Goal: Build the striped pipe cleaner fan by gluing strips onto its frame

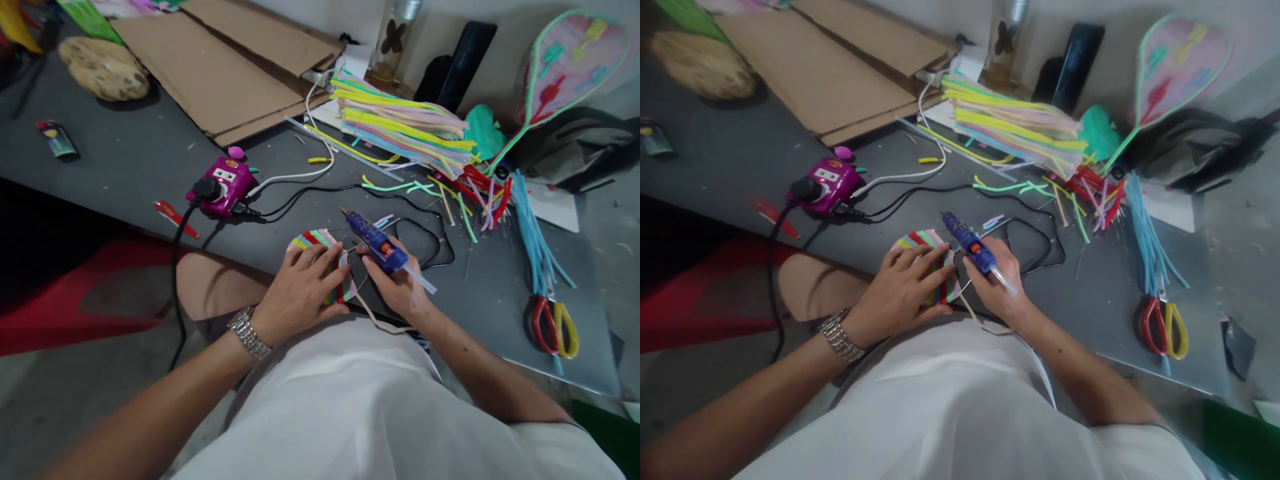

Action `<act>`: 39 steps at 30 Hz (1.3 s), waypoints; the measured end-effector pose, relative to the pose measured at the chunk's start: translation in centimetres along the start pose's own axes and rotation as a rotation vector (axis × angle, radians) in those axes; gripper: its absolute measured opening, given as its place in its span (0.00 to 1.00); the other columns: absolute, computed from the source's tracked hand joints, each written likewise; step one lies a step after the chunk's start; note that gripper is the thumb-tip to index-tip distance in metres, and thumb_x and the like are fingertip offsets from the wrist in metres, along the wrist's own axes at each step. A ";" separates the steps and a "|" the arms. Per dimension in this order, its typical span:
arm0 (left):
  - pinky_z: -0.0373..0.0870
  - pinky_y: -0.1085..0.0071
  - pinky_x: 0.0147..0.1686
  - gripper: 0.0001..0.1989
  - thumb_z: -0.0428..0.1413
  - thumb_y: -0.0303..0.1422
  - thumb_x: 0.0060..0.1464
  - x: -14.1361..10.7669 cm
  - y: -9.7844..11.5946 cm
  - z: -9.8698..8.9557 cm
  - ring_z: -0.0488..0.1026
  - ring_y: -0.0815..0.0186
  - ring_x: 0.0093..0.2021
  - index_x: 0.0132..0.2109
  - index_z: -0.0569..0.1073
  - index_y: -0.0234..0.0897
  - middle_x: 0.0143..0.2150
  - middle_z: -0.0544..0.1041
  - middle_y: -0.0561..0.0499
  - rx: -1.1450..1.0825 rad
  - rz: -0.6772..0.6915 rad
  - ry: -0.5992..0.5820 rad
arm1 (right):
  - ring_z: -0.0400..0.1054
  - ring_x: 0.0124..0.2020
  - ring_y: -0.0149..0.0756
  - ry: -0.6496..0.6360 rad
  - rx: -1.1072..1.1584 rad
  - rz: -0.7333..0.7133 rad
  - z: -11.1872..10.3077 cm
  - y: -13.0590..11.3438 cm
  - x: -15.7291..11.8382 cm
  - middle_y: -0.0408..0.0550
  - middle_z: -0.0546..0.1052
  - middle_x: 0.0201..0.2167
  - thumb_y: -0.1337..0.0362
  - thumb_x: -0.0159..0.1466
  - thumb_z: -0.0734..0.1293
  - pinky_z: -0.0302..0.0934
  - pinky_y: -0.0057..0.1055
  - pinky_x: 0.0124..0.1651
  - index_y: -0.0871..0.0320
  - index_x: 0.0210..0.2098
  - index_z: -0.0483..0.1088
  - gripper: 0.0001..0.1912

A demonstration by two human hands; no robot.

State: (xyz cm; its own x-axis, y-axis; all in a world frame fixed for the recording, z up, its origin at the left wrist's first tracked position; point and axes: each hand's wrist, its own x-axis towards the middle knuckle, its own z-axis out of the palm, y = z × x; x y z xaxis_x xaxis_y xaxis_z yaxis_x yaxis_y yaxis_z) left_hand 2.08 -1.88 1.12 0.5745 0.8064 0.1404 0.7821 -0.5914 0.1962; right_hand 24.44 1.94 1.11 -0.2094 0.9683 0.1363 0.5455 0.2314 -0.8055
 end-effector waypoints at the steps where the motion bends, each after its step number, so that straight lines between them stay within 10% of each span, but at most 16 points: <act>1: 0.59 0.42 0.60 0.31 0.56 0.55 0.63 0.0 0.0 0.1 0.65 0.41 0.65 0.63 0.72 0.39 0.73 0.64 0.36 -0.001 0.001 0.002 | 0.76 0.40 0.40 0.025 0.028 0.039 -0.2 -0.4 -0.7 0.48 0.81 0.39 0.55 0.69 0.67 0.71 0.36 0.46 0.52 0.42 0.73 0.09; 10: 0.59 0.43 0.59 0.30 0.56 0.56 0.63 0.1 0.4 0.9 0.64 0.41 0.65 0.63 0.73 0.44 0.73 0.66 0.39 -0.040 -0.058 0.060 | 0.73 0.28 0.35 0.017 -0.093 0.161 -1.0 -2.1 -7.1 0.41 0.79 0.30 0.54 0.64 0.72 0.66 0.29 0.33 0.52 0.39 0.69 0.11; 39: 0.60 0.44 0.58 0.28 0.59 0.54 0.61 0.0 0.3 0.7 0.66 0.44 0.64 0.61 0.72 0.46 0.73 0.66 0.42 -0.005 -0.033 0.074 | 0.69 0.25 0.34 -0.013 0.038 0.256 -1.5 -2.2 -7.7 0.39 0.77 0.26 0.58 0.61 0.73 0.63 0.29 0.28 0.51 0.36 0.69 0.09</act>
State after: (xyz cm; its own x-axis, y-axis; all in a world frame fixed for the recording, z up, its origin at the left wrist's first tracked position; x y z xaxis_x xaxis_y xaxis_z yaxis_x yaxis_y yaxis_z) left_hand 2.49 -2.12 0.49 0.5287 0.8236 0.2052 0.7992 -0.5645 0.2065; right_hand 26.01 -5.87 2.72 -0.0787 0.9935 -0.0818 0.5510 -0.0250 -0.8341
